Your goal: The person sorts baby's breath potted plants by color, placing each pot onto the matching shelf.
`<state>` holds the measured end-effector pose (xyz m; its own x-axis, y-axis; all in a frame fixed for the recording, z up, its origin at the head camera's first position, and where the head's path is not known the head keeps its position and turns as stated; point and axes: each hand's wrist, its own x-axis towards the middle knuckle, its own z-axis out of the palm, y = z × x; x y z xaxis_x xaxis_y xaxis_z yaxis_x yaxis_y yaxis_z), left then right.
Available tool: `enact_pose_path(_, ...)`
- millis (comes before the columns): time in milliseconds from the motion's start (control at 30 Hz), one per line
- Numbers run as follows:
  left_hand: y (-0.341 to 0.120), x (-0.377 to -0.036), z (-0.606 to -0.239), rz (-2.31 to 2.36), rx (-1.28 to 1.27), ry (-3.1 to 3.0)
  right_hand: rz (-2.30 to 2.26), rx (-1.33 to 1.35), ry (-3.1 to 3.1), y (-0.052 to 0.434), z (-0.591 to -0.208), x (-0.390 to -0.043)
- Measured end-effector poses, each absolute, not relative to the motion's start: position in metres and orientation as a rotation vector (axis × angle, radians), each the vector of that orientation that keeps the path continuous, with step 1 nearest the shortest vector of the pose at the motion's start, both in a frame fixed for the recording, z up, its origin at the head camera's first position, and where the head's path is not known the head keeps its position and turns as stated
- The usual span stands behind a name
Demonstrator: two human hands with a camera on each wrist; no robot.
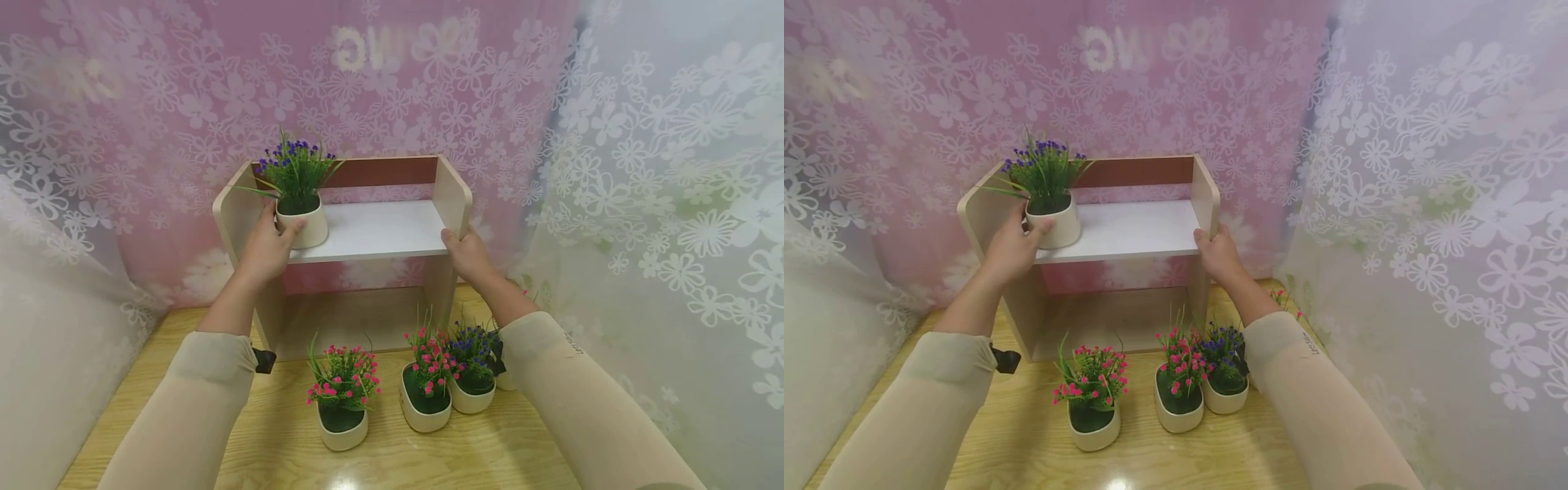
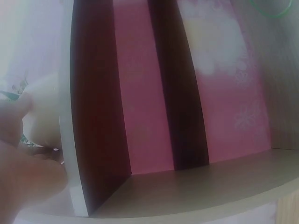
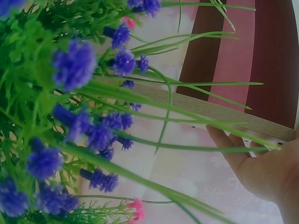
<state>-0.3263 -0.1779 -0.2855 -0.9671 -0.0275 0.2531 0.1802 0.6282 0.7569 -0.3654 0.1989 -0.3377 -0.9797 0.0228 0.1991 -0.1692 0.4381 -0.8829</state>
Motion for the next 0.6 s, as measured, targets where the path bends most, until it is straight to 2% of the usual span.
enact_pose_path(600, -0.1781, -0.3243, -0.2923, -1.196, -0.063, -2.565, 1.576, 0.114, -2.519, 0.1998, -0.3378, -0.3641)
